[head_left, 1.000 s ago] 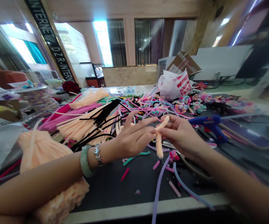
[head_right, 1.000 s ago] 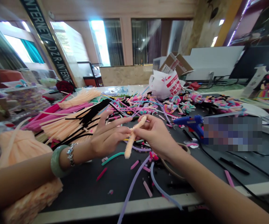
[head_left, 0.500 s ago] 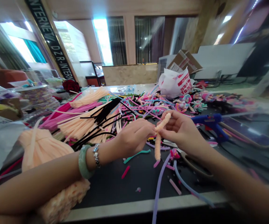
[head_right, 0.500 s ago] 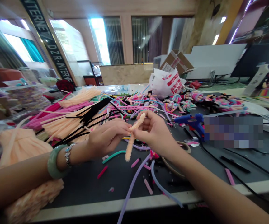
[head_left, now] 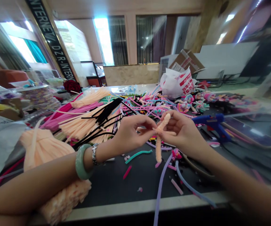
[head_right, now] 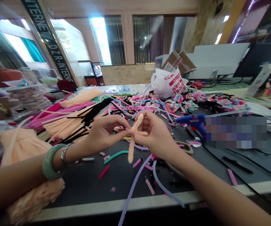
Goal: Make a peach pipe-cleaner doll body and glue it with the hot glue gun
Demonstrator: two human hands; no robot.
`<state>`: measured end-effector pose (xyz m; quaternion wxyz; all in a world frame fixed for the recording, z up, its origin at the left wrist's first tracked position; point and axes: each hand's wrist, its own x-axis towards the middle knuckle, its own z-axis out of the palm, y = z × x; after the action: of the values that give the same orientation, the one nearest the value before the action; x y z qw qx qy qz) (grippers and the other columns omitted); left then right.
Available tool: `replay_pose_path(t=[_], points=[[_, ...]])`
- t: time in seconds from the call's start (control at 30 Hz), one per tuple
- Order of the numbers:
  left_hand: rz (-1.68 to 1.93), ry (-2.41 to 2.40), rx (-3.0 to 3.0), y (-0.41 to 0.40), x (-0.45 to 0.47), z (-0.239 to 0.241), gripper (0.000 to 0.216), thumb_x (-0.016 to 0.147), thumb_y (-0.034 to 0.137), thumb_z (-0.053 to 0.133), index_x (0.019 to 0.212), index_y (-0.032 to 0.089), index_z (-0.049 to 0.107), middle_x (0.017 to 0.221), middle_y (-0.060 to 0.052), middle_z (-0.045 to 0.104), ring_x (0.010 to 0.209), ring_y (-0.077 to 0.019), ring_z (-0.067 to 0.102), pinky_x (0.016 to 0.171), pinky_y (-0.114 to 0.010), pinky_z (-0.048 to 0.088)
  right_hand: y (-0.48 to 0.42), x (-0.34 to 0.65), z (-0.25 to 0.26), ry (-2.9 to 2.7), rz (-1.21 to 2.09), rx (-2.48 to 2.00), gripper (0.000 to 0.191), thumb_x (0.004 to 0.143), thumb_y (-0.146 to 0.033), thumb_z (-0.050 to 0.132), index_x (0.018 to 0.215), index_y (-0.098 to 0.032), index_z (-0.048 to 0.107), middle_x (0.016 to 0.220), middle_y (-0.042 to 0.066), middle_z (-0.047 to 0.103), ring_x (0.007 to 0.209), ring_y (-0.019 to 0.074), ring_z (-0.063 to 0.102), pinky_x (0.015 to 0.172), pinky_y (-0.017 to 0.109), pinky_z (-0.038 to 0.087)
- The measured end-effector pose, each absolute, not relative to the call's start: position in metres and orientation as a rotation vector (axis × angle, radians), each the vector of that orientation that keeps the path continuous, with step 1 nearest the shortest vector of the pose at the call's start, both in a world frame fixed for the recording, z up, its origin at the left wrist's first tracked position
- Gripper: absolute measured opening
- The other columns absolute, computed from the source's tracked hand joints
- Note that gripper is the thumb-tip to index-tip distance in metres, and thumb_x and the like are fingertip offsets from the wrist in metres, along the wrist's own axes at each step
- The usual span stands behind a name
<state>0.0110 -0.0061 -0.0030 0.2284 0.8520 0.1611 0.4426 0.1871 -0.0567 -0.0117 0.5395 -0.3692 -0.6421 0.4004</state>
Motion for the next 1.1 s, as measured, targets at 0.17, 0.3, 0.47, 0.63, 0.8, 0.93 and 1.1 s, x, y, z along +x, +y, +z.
replay_pose_path(t=[0.17,0.3,0.47,0.63,0.8,0.93,1.1], points=[[0.980,0.378,1.979,0.002,0.013,0.001,0.024,0.068,0.015,0.073,0.085,0.013,0.056,0.073,-0.002,0.060,0.065,-0.0092,0.060,0.061,-0.021,0.053,-0.061,0.185,-0.010,-1.560,0.929,-0.891,0.028,0.073,-0.015,0.069,0.090,-0.023,0.048,0.080,-0.003,0.055,0.070,0.0099,0.058,0.061,0.021,0.051],[0.827,0.387,1.844,0.007,0.011,0.006,0.030,0.064,0.011,0.075,0.082,0.014,0.050,0.074,0.000,0.058,0.064,-0.0073,0.059,0.062,-0.021,0.052,-0.063,0.184,-0.011,-1.622,0.887,-0.883,0.030,0.073,-0.011,0.066,0.093,-0.025,0.049,0.083,-0.003,0.054,0.070,0.0099,0.057,0.060,0.021,0.049],[0.850,0.332,1.996,0.004,0.010,0.008,0.030,0.071,0.016,0.071,0.060,0.014,0.042,0.067,0.002,0.052,0.061,-0.0069,0.051,0.057,-0.020,0.047,-0.064,0.185,-0.011,-1.617,0.914,-0.862,0.029,0.074,-0.012,0.066,0.093,-0.026,0.049,0.085,-0.003,0.053,0.071,0.0093,0.056,0.060,0.020,0.048],[1.056,0.316,2.315,-0.001,0.008,0.007,0.006,0.075,0.013,0.065,0.074,0.012,0.059,0.075,-0.002,0.057,0.070,-0.0103,0.056,0.064,-0.023,0.049,-0.064,0.186,-0.009,-1.594,0.890,-0.862,0.028,0.074,-0.015,0.068,0.092,-0.025,0.049,0.084,-0.002,0.056,0.072,0.0105,0.057,0.059,0.020,0.048],[1.353,0.148,2.659,0.001,0.008,0.006,0.002,0.078,0.014,0.064,0.077,0.013,0.064,0.076,-0.005,0.065,0.071,-0.0110,0.061,0.066,-0.022,0.050,-0.064,0.185,-0.008,-1.543,0.851,-0.860,0.029,0.073,-0.018,0.070,0.090,-0.025,0.048,0.084,-0.001,0.058,0.070,0.0112,0.057,0.059,0.022,0.048],[1.546,0.051,2.779,0.001,0.009,0.004,0.004,0.080,0.012,0.061,0.082,0.015,0.063,0.080,-0.005,0.064,0.073,-0.0106,0.062,0.067,-0.021,0.051,-0.064,0.185,-0.009,-1.542,0.840,-0.840,0.028,0.074,-0.020,0.070,0.090,-0.026,0.049,0.084,-0.002,0.057,0.070,0.0103,0.056,0.060,0.021,0.048],[1.629,0.022,2.837,-0.001,0.008,0.002,0.008,0.082,0.012,0.060,0.087,0.015,0.064,0.081,-0.005,0.064,0.073,-0.0095,0.062,0.066,-0.019,0.051,-0.063,0.184,-0.009,-1.525,0.826,-0.871,0.030,0.072,-0.021,0.072,0.091,-0.026,0.049,0.084,-0.001,0.058,0.070,0.0118,0.056,0.059,0.023,0.048]])
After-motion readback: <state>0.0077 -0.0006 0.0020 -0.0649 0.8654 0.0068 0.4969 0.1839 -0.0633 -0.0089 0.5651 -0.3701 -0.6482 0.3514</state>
